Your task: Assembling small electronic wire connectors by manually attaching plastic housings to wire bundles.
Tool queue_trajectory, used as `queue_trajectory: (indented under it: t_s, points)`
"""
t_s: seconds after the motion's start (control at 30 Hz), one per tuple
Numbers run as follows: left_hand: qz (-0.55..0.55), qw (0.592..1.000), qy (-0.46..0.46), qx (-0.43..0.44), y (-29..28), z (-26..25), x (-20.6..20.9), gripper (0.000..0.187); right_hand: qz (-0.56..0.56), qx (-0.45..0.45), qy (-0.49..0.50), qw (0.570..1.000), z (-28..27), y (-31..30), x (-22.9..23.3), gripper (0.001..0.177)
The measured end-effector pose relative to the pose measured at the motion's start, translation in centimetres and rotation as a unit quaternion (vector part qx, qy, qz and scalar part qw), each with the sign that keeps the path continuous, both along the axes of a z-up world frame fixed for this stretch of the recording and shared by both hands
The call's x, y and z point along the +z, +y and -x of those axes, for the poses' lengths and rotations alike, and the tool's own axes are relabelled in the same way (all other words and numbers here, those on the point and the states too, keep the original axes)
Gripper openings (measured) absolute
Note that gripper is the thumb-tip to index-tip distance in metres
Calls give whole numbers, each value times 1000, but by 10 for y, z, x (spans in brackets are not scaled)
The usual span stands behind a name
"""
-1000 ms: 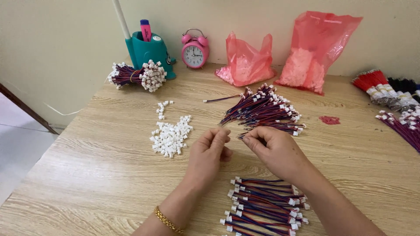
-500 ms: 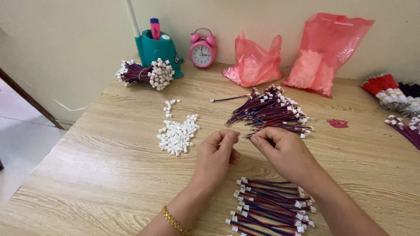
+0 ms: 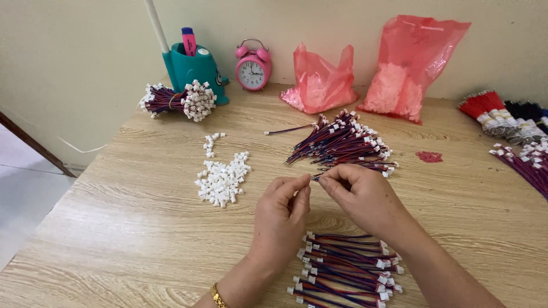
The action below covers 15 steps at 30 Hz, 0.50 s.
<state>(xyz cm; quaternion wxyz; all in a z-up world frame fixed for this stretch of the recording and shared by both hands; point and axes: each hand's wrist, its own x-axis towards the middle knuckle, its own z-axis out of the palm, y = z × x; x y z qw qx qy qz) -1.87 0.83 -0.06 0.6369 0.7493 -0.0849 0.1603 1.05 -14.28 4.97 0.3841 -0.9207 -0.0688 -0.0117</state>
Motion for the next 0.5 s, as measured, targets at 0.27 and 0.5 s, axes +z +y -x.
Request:
queue_trajectory:
  t_s: [0.27,0.5]
  points:
    - [156,940,302,-23,13,-3,35,21,-6,0,21,1000,4,4,5,19]
    - [200,928,300,-96,16,-8,19,10,11,49,-2,999,-3,-3,-9,16]
